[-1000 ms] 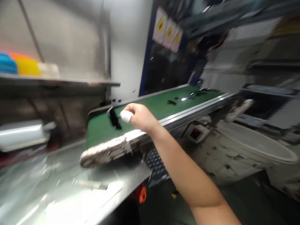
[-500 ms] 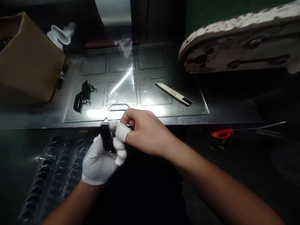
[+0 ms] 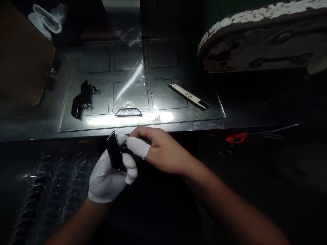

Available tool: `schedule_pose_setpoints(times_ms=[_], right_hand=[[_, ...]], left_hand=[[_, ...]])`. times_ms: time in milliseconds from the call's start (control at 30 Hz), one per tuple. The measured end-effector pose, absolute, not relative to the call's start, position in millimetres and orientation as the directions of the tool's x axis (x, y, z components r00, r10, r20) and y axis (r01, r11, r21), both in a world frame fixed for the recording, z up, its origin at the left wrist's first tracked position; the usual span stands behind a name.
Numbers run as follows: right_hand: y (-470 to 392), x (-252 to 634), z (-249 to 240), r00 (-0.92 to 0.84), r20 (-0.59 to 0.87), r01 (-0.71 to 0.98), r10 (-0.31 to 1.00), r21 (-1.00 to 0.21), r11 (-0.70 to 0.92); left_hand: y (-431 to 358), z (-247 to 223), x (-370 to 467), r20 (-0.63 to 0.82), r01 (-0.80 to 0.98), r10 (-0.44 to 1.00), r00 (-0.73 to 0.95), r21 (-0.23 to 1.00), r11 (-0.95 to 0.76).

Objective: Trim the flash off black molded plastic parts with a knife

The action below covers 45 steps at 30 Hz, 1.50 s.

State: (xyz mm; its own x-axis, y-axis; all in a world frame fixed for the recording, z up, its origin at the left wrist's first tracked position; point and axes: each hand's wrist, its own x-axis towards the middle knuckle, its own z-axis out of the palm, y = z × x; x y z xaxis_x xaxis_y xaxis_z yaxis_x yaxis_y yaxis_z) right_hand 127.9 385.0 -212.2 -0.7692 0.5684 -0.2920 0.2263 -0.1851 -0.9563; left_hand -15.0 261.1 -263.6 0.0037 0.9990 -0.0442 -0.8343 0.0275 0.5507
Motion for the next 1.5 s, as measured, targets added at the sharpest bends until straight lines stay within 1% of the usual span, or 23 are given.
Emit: schedule_pose_setpoints(times_ms=[367, 500, 567, 600, 633, 700, 767, 800, 833, 867, 933, 1033, 1133, 1267, 1333, 1433, 1500], right_hand=[[385.2, 135.6, -218.5, -0.782, -0.348, 0.183, 0.516, -0.921, -0.344], [386.3, 140.7, -227.5, -0.802, -0.348, 0.143, 0.486, -0.901, -0.41], [385.4, 144.2, -231.6, -0.8, -0.299, 0.055, 0.521, -0.9, -0.432], [384.6, 146.1, -233.3, -0.785, -0.249, -0.01, 0.567, -0.91, -0.414], [383.9, 148.0, -234.5, -0.756, -0.178, -0.082, 0.63, -0.929, -0.361], [382.9, 151.6, -236.2, -0.682, 0.021, -0.189, 0.731, -0.971, -0.148], [382.9, 155.0, -237.5, -0.633, 0.229, -0.229, 0.739, -0.968, 0.104], [383.3, 156.6, -238.3, -0.628, 0.295, -0.235, 0.72, -0.954, 0.186], [383.7, 158.2, -239.3, -0.634, 0.328, -0.237, 0.701, -0.945, 0.227], [384.2, 159.8, -240.4, -0.644, 0.332, -0.237, 0.69, -0.943, 0.232], [385.1, 163.5, -242.8, -0.674, 0.297, -0.231, 0.677, -0.954, 0.19], [386.4, 170.1, -245.5, -0.737, 0.241, -0.21, 0.631, -0.97, 0.125], [388.6, 176.7, -246.5, -0.792, 0.194, -0.166, 0.578, -0.981, 0.103], [390.2, 181.4, -247.7, -0.816, 0.18, -0.156, 0.549, -0.984, 0.09], [388.5, 181.6, -249.3, -0.825, 0.155, -0.151, 0.544, -0.987, 0.053], [384.4, 180.6, -253.0, -0.797, 0.021, -0.091, 0.603, -0.992, -0.086], [383.2, 180.3, -255.7, -0.789, -0.089, -0.048, 0.607, -0.978, -0.205]], left_hand=[[258.6, -262.4, -13.4, -0.085, -0.783, 0.995, 0.043, 0.616, 0.087], [263.6, -258.5, -17.7, -0.105, -0.69, 0.991, 0.085, 0.711, 0.135], [266.5, -257.9, -21.6, -0.163, -0.627, 0.983, 0.084, 0.758, 0.179], [267.6, -258.5, -23.5, -0.198, -0.604, 0.978, 0.072, 0.771, 0.201], [268.3, -259.9, -25.0, -0.229, -0.596, 0.972, 0.057, 0.773, 0.217], [268.5, -264.0, -26.3, -0.261, -0.627, 0.964, 0.061, 0.741, 0.24], [267.7, -268.0, -24.2, -0.237, -0.699, 0.964, 0.123, 0.668, 0.254], [267.2, -269.4, -22.0, -0.213, -0.733, 0.964, 0.159, 0.628, 0.26], [266.9, -270.1, -19.1, -0.195, -0.757, 0.963, 0.188, 0.595, 0.269], [266.9, -270.4, -15.8, -0.184, -0.772, 0.961, 0.208, 0.571, 0.277], [267.8, -270.1, -9.1, -0.19, -0.783, 0.956, 0.225, 0.549, 0.293], [270.0, -270.3, -1.0, -0.205, -0.785, 0.957, 0.203, 0.55, 0.284], [270.9, -271.5, 4.1, -0.213, -0.784, 0.962, 0.172, 0.562, 0.265], [270.1, -270.5, 9.7, -0.244, -0.8, 0.955, 0.167, 0.533, 0.276], [269.4, -268.9, 11.8, -0.243, -0.799, 0.955, 0.172, 0.532, 0.279], [268.8, -266.3, 11.2, -0.236, -0.777, 0.959, 0.155, 0.57, 0.266], [268.9, -263.9, 7.9, -0.25, -0.751, 0.958, 0.142, 0.603, 0.269]])
